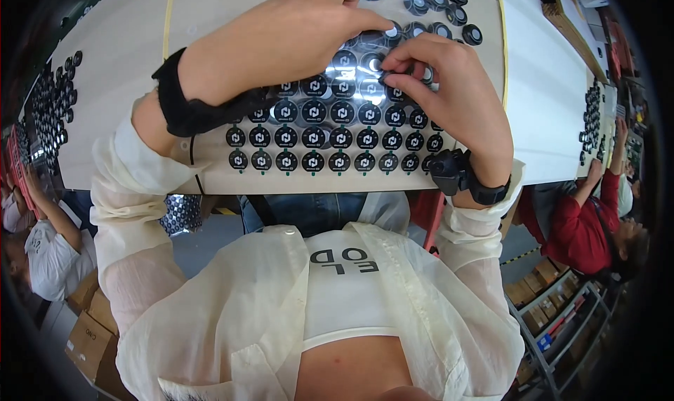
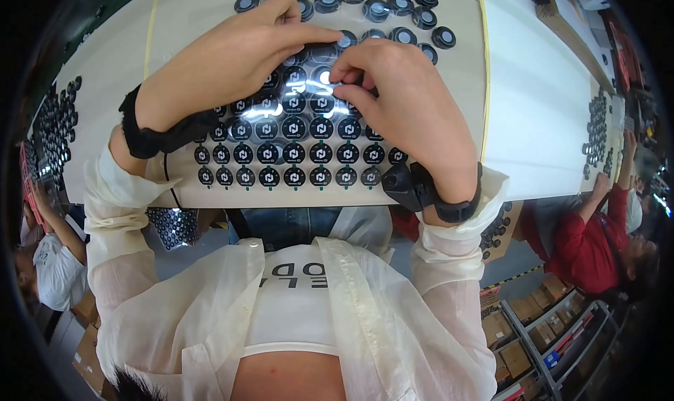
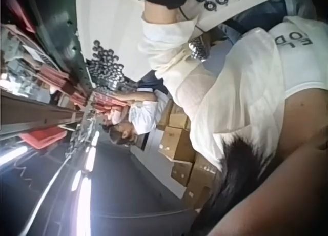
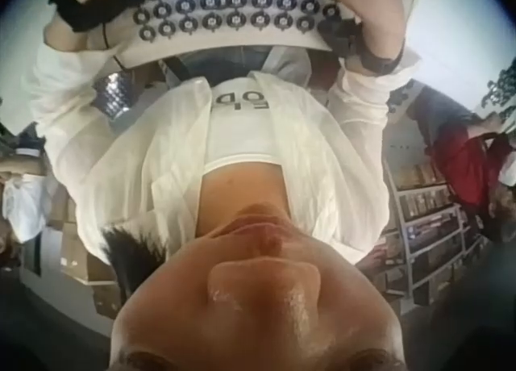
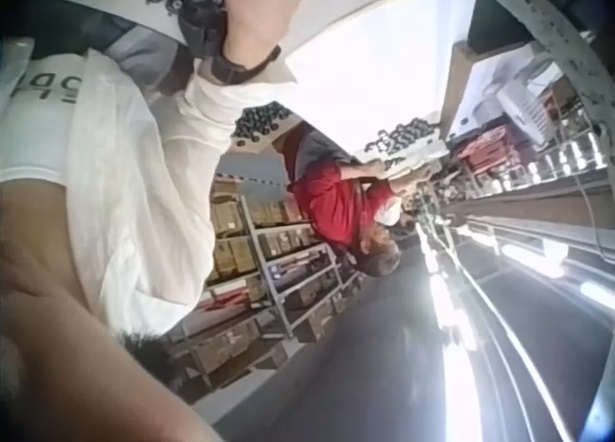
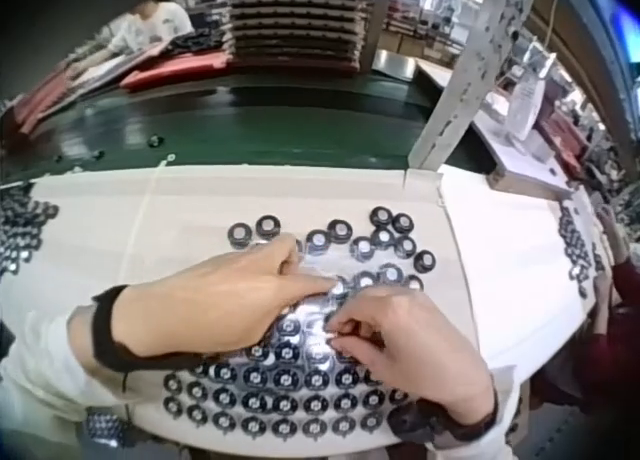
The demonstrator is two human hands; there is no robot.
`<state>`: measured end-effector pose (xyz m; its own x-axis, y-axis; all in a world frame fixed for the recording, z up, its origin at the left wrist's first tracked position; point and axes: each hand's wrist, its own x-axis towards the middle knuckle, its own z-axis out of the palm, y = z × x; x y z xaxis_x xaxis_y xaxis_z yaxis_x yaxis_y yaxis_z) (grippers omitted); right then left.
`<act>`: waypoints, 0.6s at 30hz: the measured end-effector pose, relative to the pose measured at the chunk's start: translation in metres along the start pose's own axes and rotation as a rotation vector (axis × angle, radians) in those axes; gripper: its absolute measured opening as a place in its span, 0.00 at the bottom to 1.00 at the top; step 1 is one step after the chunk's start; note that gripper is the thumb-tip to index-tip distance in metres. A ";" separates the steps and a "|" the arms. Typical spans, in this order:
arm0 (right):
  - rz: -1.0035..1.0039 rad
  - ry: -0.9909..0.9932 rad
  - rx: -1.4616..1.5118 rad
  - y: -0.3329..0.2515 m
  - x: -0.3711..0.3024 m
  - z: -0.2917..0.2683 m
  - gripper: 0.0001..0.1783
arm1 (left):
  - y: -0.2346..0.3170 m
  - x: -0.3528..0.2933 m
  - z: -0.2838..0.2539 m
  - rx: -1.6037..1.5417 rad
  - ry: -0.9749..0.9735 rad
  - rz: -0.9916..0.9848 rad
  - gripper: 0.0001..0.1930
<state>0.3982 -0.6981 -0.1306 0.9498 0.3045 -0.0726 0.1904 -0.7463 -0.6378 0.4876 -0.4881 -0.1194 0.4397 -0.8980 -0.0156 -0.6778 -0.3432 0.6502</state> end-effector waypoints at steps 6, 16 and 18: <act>-0.170 0.115 -0.083 -0.007 0.022 0.024 0.11 | -0.013 -0.011 0.002 0.049 -0.032 -0.114 0.19; 0.041 -0.099 -0.146 -0.017 0.051 0.014 0.09 | -0.039 -0.017 0.032 0.062 0.163 0.102 0.18; 0.200 -0.256 -0.049 -0.026 0.065 0.004 0.07 | -0.042 -0.022 0.034 0.046 0.164 0.077 0.18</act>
<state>0.4540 -0.6564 -0.1213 0.8775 0.2835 -0.3867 0.0243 -0.8318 -0.5546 0.4862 -0.4631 -0.1722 0.4731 -0.8664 0.1598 -0.7378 -0.2904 0.6094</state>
